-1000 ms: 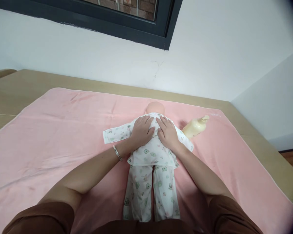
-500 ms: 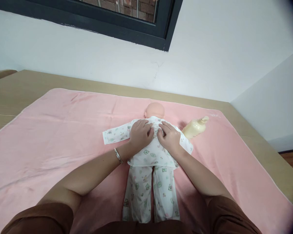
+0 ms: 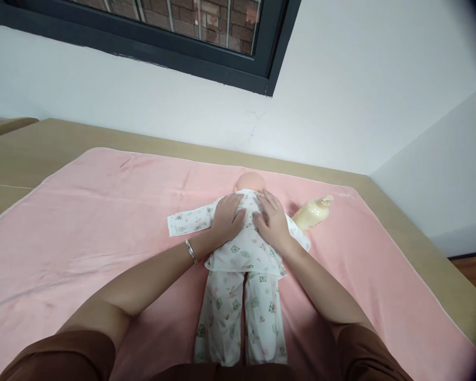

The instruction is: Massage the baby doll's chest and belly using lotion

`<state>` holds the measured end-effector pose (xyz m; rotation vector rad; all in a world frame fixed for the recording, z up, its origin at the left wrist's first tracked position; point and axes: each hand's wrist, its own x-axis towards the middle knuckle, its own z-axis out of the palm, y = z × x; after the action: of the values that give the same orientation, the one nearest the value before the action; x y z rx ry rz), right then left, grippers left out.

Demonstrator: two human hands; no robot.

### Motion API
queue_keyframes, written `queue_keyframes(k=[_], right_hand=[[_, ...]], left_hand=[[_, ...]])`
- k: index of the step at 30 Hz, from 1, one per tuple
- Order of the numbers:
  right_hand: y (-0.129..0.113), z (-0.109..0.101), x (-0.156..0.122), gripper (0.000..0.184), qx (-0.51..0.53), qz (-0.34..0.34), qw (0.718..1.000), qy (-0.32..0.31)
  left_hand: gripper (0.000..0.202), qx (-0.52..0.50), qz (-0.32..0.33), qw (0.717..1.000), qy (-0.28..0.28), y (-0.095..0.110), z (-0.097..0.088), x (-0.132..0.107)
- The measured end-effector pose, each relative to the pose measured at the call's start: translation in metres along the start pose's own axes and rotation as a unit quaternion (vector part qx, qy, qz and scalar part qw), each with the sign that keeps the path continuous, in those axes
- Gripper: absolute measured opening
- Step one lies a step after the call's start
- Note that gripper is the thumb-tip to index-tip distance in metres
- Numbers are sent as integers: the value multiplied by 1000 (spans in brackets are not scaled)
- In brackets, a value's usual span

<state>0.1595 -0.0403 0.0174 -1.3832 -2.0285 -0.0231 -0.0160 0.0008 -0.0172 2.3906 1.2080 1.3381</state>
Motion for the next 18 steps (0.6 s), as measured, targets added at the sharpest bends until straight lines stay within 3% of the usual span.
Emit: queue_keyframes(k=[5,9,14,18], right_hand=[[-13,1,-5,49,-30,-33,995,-91],[-15,2,-7,49,-36,-22,999,-19],[-15,2,-6,47,-21,-17,997,-72],[-15,1,-6,48,-11,-16,1000,-15]], left_hand=[[45,-13,8,1000,24,0,-1,-3],[46,-18,10,999,32,-1,-1,-4],[52,-19,8,999,34,-3,0,-6],[54,-14,9,999,36,-4,1,-6]])
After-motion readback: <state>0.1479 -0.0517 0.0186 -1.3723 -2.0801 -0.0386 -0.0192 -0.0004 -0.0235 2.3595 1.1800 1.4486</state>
